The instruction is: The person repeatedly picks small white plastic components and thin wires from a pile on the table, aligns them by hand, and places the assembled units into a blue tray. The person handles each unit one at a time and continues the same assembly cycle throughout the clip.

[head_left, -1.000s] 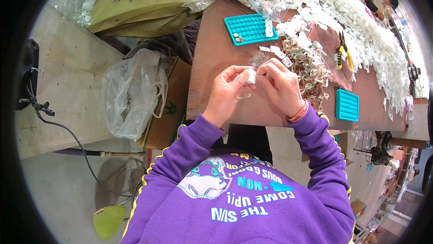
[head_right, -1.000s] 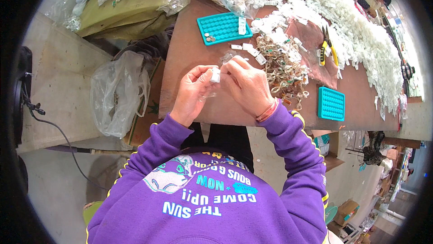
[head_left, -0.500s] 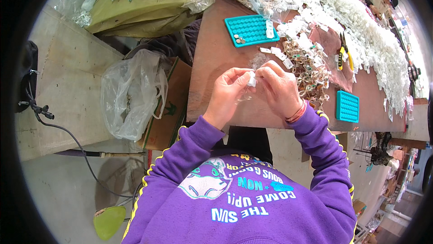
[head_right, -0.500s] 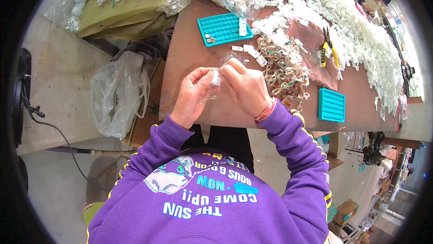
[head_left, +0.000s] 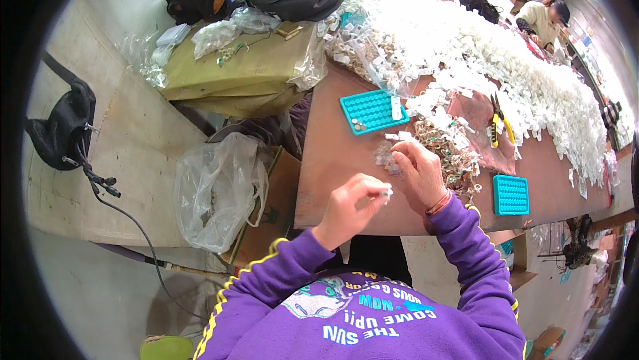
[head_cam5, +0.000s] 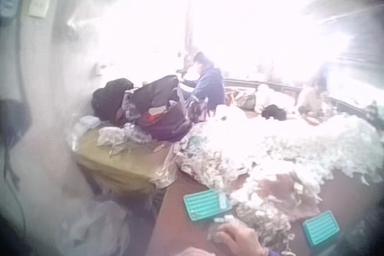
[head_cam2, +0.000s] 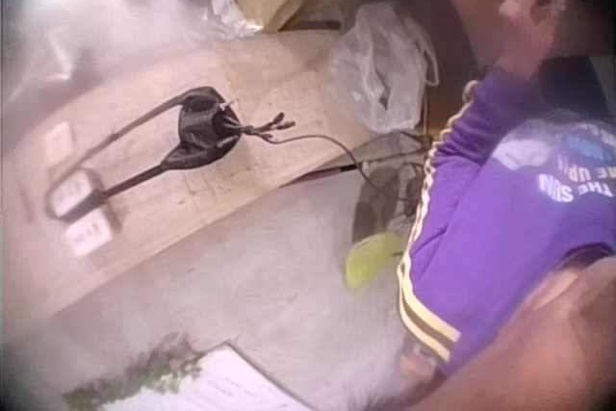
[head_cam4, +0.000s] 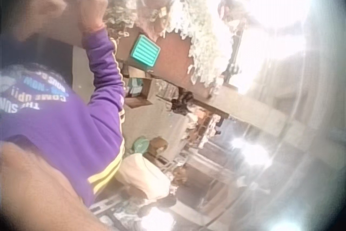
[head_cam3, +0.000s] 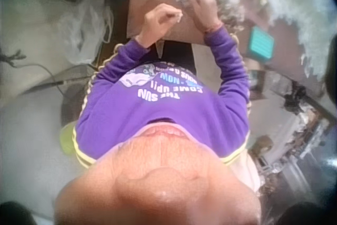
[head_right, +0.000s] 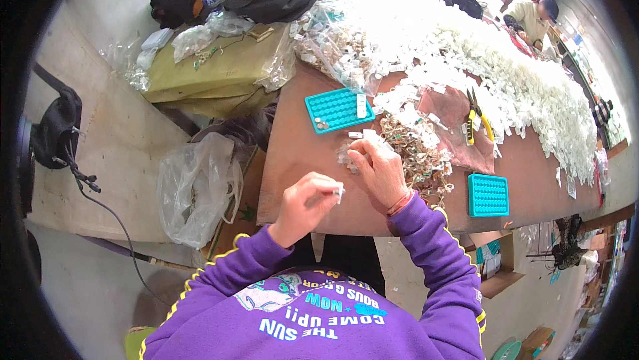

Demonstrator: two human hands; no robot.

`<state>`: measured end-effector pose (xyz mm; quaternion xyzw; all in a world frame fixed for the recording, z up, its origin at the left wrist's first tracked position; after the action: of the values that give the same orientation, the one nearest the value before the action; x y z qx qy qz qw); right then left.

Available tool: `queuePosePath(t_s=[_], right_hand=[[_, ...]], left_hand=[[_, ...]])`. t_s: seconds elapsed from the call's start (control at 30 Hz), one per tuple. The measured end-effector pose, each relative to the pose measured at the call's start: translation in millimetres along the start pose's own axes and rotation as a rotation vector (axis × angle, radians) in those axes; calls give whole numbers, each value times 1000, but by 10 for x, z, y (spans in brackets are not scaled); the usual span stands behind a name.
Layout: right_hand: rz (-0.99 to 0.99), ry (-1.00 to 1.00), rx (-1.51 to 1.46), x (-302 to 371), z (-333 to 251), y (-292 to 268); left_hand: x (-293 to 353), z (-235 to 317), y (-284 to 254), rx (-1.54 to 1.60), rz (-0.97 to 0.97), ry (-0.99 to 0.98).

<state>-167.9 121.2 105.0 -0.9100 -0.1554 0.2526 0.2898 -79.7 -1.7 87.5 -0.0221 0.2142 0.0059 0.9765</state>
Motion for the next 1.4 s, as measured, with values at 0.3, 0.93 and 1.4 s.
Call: queuePosePath(t_s=[0.3,0.93,1.4], right_hand=[[-66,-167,117,77,-39,85],[60,419,-723,83,865,4],[45,418,-405,333,888,-101]], left_hand=[[-1679,971,72,-924,79,839],[-1738,-959,113,-975,-35,-182],[-940,-956,-11,266,8,-415]])
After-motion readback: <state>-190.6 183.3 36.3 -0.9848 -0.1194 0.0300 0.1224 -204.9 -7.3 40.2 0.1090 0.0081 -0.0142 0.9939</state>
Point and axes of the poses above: each hand's wrist, its own x-axis away from the middle knuckle, its own y-axis out of the palm, z = x × y, the point moved 10 cm from there along -x, towards the middle knuckle, and after that the axes turned 1 degree about -z, right-handed, at the moved point
